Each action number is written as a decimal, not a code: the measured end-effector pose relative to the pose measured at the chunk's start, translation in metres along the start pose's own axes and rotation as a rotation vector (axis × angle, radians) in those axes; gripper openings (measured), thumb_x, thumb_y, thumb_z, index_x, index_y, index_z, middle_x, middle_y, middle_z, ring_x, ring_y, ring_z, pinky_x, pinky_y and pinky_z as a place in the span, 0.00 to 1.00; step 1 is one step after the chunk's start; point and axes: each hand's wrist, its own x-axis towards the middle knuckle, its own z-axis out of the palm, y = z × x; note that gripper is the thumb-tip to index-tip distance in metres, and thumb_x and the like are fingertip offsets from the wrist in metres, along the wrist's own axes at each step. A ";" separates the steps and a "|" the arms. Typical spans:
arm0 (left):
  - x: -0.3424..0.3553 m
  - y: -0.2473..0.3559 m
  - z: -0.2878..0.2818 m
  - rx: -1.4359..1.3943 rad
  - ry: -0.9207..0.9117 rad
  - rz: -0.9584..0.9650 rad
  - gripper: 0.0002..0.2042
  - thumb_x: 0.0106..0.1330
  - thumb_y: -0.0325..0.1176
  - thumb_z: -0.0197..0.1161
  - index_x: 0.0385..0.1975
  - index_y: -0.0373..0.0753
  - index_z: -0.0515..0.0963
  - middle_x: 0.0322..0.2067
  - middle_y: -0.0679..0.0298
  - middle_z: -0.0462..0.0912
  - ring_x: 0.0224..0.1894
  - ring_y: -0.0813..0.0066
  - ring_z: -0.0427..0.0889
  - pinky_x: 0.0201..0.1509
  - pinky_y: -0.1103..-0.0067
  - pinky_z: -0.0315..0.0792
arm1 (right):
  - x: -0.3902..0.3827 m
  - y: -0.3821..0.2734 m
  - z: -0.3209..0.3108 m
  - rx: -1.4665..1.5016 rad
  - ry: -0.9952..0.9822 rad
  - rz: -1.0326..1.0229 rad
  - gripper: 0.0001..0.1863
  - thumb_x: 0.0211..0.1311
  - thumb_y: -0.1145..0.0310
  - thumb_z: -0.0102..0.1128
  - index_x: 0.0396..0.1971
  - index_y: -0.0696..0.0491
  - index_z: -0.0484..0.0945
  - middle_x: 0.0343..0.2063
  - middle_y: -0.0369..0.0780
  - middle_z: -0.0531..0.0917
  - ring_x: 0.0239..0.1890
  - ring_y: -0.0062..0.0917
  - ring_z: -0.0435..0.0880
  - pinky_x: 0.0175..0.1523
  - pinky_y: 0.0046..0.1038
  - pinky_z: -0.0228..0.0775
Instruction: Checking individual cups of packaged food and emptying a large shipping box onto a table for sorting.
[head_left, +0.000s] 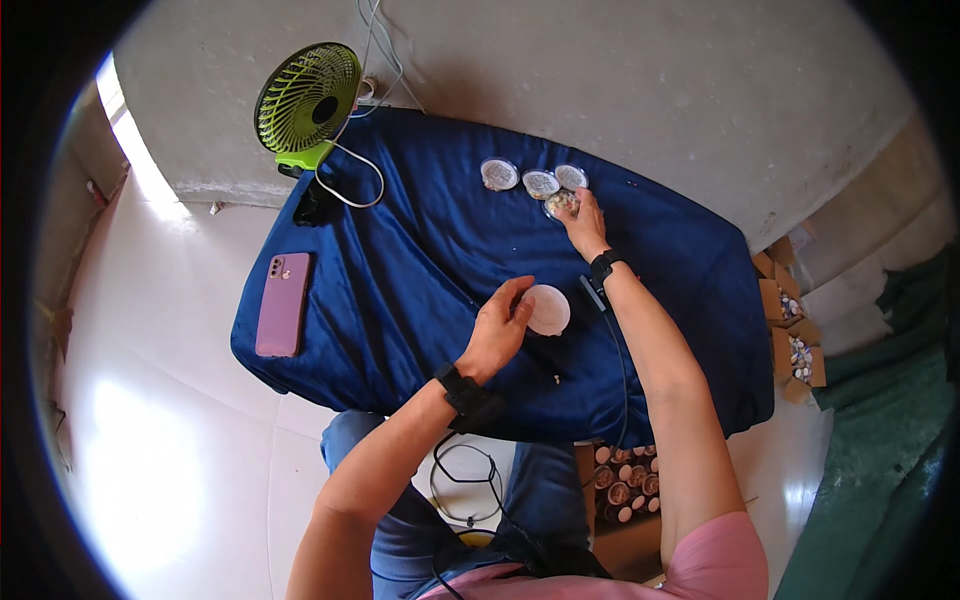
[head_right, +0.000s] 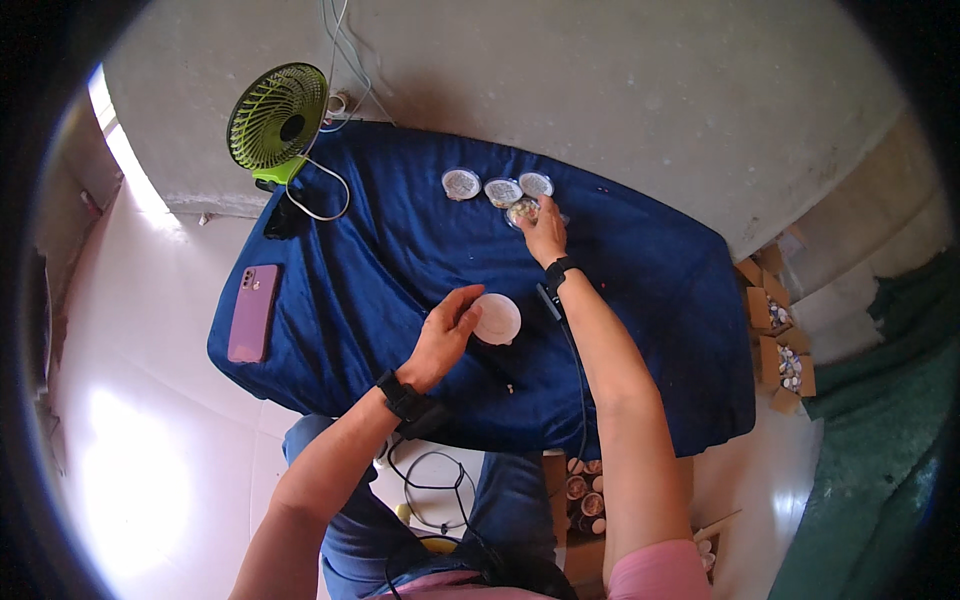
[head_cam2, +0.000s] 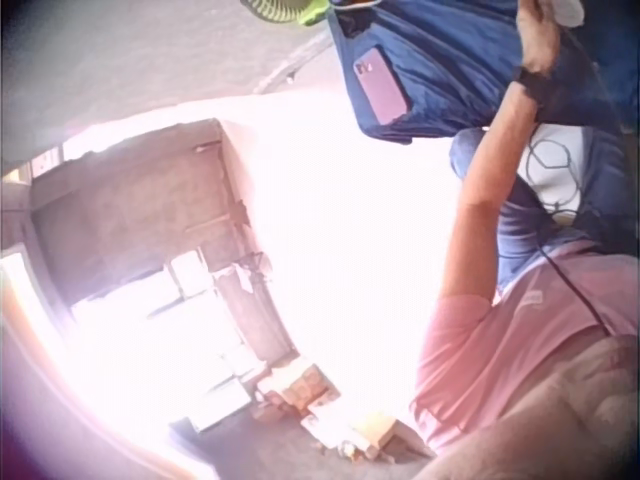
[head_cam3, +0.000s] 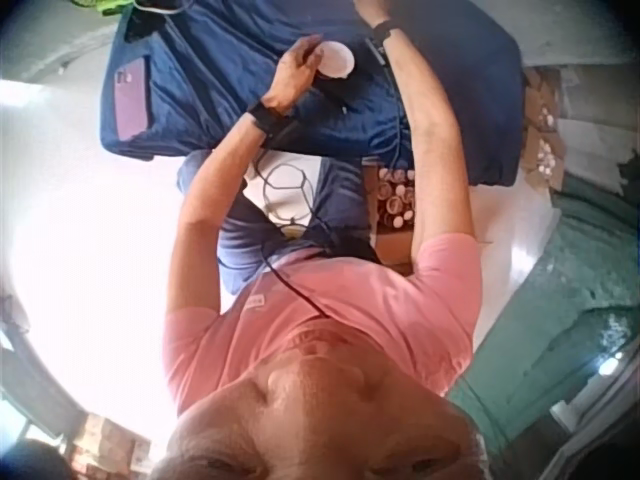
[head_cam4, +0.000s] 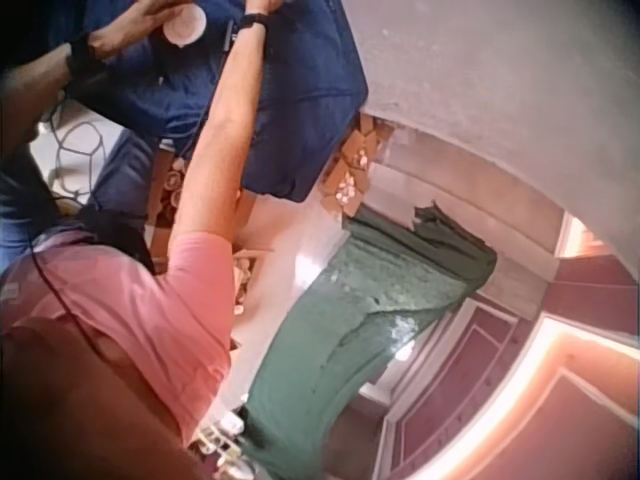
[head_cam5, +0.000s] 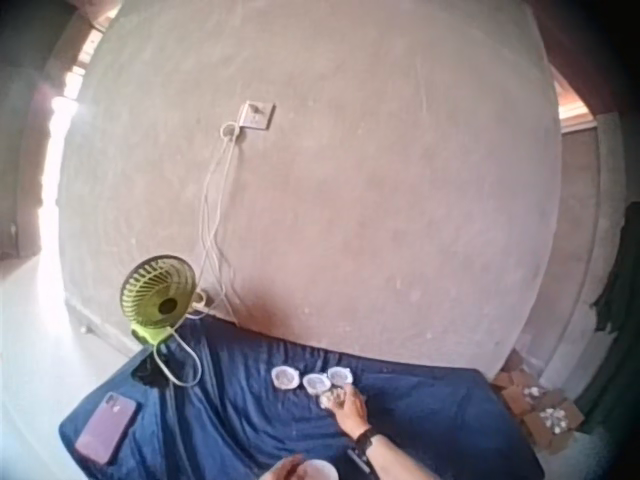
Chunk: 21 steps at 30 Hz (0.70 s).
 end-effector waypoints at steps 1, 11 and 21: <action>0.000 0.000 0.000 -0.004 0.002 -0.004 0.17 0.69 0.32 0.50 0.54 0.30 0.68 0.46 0.51 0.77 0.49 0.66 0.77 0.53 0.77 0.69 | 0.002 -0.001 -0.002 0.002 -0.003 0.001 0.27 0.50 0.62 0.66 0.49 0.57 0.69 0.47 0.48 0.75 0.50 0.43 0.74 0.54 0.39 0.67; 0.006 0.008 -0.024 -0.368 -0.006 -0.368 0.17 0.72 0.31 0.42 0.56 0.30 0.67 0.52 0.54 0.73 0.55 0.63 0.73 0.63 0.71 0.63 | -0.074 -0.068 -0.103 0.662 -0.332 0.011 0.32 0.54 0.64 0.67 0.57 0.60 0.66 0.46 0.42 0.79 0.49 0.24 0.76 0.50 0.26 0.69; 0.005 0.004 -0.019 -0.391 -0.051 -0.332 0.17 0.72 0.34 0.44 0.54 0.31 0.68 0.48 0.57 0.77 0.51 0.68 0.76 0.60 0.75 0.66 | -0.145 -0.114 -0.128 0.432 -0.337 -0.161 0.31 0.52 0.66 0.67 0.56 0.56 0.68 0.48 0.41 0.76 0.49 0.29 0.76 0.53 0.30 0.68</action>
